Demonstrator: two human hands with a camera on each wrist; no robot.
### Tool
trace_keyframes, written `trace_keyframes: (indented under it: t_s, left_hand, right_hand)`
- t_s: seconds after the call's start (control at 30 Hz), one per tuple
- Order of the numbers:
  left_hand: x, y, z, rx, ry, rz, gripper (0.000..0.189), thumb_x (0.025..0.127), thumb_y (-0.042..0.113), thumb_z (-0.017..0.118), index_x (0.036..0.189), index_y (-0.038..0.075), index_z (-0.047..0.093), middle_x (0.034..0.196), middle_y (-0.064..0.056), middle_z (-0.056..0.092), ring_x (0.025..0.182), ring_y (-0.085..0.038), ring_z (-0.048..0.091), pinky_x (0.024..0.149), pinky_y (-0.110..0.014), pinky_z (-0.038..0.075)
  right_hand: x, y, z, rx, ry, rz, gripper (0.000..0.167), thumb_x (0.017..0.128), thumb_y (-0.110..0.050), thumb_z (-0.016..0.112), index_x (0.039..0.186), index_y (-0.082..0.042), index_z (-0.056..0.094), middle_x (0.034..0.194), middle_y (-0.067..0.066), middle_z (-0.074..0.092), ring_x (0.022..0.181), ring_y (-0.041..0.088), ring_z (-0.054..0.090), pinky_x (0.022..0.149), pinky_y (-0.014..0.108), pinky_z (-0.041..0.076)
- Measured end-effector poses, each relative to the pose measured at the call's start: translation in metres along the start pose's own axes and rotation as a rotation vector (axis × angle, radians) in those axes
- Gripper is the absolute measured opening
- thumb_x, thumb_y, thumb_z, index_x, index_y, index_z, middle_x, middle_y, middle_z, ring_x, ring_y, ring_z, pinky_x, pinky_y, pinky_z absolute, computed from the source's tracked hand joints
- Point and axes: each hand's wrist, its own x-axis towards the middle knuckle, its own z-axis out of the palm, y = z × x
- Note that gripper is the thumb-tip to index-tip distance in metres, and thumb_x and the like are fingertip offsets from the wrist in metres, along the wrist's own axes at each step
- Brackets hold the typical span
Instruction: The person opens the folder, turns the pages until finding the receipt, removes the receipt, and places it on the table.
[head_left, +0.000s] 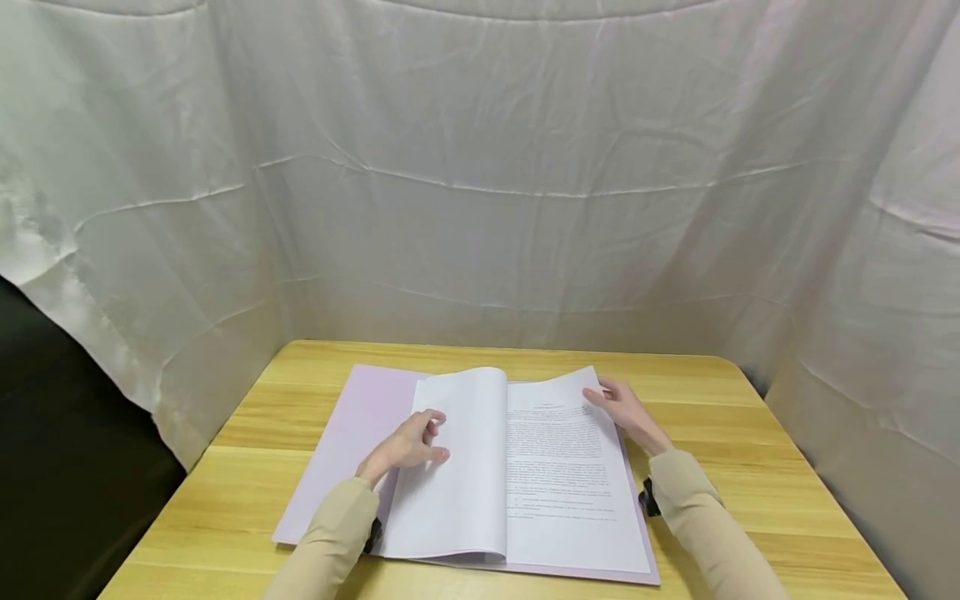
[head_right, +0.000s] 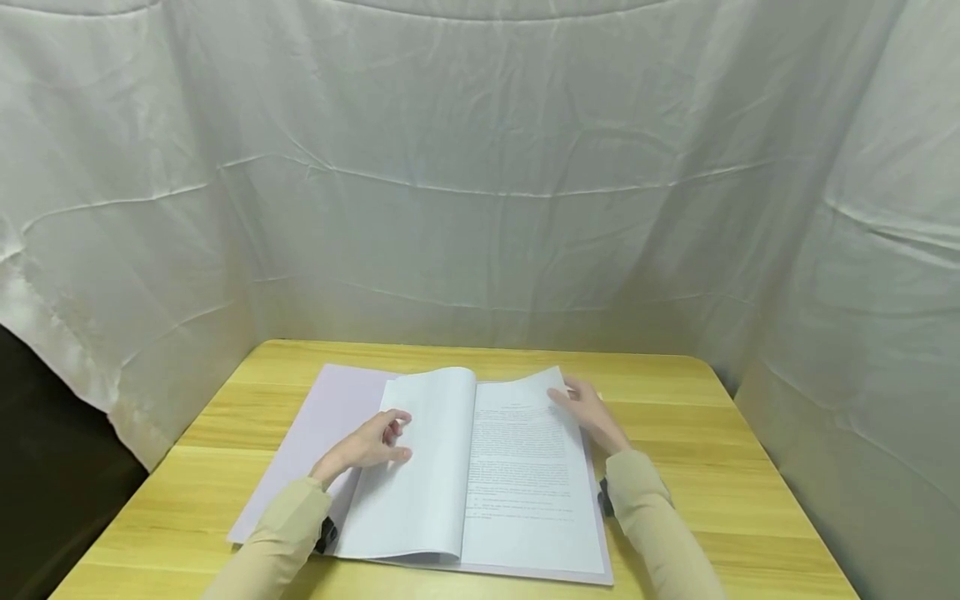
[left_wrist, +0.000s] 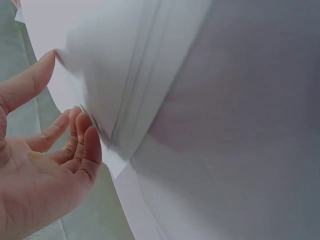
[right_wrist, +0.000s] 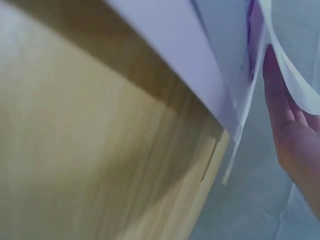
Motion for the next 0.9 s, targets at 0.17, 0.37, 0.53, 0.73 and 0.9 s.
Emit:
trace_keyframes:
  t_s: [0.17,0.37,0.53,0.73,0.9]
  left_hand:
    - [-0.001,0.004,0.002,-0.022,0.034,0.01,0.06,0.088,0.007,0.074,0.138,-0.011,0.047,0.105,-0.016,0.055,0.093,-0.024,0.052,0.078,-0.026,0.043]
    - [-0.002,0.009,0.006,-0.048,0.074,0.003,0.057,0.091,0.01,0.072,0.139,-0.009,0.048,0.108,-0.016,0.055,0.102,-0.026,0.054,0.088,-0.036,0.047]
    - [-0.002,0.012,0.008,-0.061,0.092,0.019,0.054,0.093,0.012,0.07,0.138,-0.008,0.05,0.11,-0.017,0.058,0.104,-0.028,0.056,0.092,-0.04,0.048]
    - [-0.003,0.014,0.01,-0.102,0.101,0.03,0.052,0.094,0.014,0.067,0.138,-0.007,0.05,0.114,-0.019,0.059,0.106,-0.028,0.056,0.096,-0.042,0.048]
    - [-0.004,0.017,0.014,-0.138,0.102,0.045,0.052,0.095,0.015,0.067,0.139,-0.008,0.049,0.119,-0.022,0.06,0.111,-0.032,0.058,0.1,-0.048,0.048]
  right_hand:
    - [-0.012,-0.003,0.0,0.09,-0.09,-0.003,0.067,0.106,-0.039,0.05,0.158,-0.004,0.025,0.141,0.034,0.053,0.106,0.026,0.067,0.083,0.036,0.058]
    - [-0.026,-0.009,0.0,0.14,-0.155,-0.009,0.069,0.108,-0.045,0.04,0.162,-0.011,0.014,0.155,0.031,0.039,0.123,0.033,0.058,0.093,0.037,0.054]
    - [-0.035,-0.012,0.003,0.173,-0.195,-0.04,0.062,0.109,-0.045,0.033,0.163,-0.019,0.016,0.162,0.024,0.031,0.127,0.036,0.053,0.092,0.037,0.053]
    - [-0.045,-0.015,0.008,0.232,-0.31,-0.094,0.061,0.111,-0.045,0.023,0.163,-0.016,0.012,0.167,0.023,0.018,0.143,0.052,0.035,0.095,0.042,0.056]
    - [-0.055,-0.02,0.014,0.212,-0.358,-0.093,0.059,0.111,-0.043,0.02,0.163,-0.017,0.013,0.169,0.02,0.015,0.147,0.052,0.03,0.099,0.043,0.055]
